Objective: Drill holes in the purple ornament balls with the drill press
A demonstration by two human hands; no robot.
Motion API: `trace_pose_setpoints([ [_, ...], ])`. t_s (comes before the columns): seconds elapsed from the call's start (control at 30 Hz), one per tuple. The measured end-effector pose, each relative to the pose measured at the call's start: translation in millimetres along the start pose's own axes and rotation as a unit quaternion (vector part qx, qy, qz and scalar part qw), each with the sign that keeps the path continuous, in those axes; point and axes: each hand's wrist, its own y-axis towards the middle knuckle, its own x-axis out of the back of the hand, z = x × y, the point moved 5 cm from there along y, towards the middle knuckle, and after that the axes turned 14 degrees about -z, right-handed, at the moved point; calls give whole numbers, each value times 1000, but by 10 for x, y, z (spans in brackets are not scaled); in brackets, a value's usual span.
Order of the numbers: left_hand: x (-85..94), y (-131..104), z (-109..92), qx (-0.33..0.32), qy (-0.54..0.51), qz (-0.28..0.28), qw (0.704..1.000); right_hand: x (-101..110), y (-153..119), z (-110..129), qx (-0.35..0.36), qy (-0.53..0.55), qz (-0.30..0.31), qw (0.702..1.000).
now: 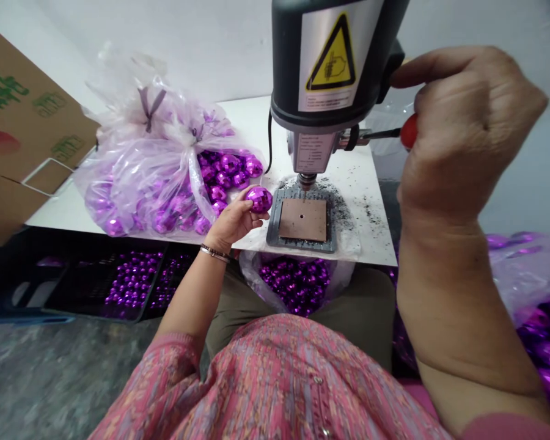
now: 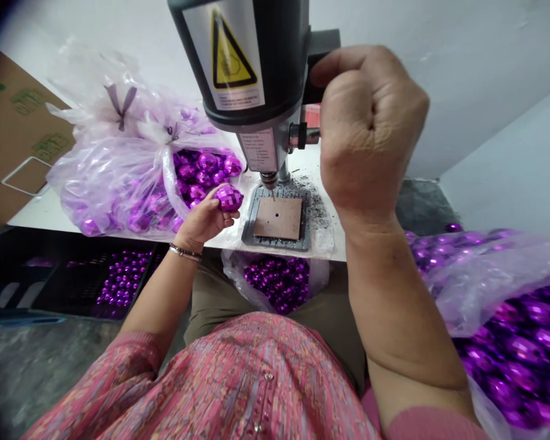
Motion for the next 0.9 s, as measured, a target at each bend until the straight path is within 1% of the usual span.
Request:
trace_pose_setpoints([
  [0.07, -86, -15, 116, 48, -73, 9, 996, -4, -1, -9, 2, 3, 10, 1000],
  [0.13, -159, -9, 203, 74, -107, 7, 991, -12, -2, -21, 4, 6, 23, 1000],
  [0.23, -255, -1, 273, 90, -127, 20, 988, -23, -5, -27, 4, 14, 34, 999],
  [0.3, -295, 1, 286, 87, -119, 26, 989, -26, -12, -15, -2, 18, 33, 999],
  [0.37, -312, 10, 287, 74, -85, 22, 993, -27, -22, 6, -9, 24, 30, 999],
  [0.5, -340, 42, 284, 41, 33, 23, 998, -23, -37, 35, -13, 43, 27, 999],
  [0.63, -395, 73, 265, 22, 123, 36, 992, -23, -40, 16, -5, 49, 28, 998],
  [0.8, -486, 89, 208, 9, 203, 63, 977, -21, -48, 14, 19, 63, 17, 998],
  [0.9, -500, 120, 185, -6, 238, 64, 969, -27, -53, 8, 14, 57, 23, 998],
])
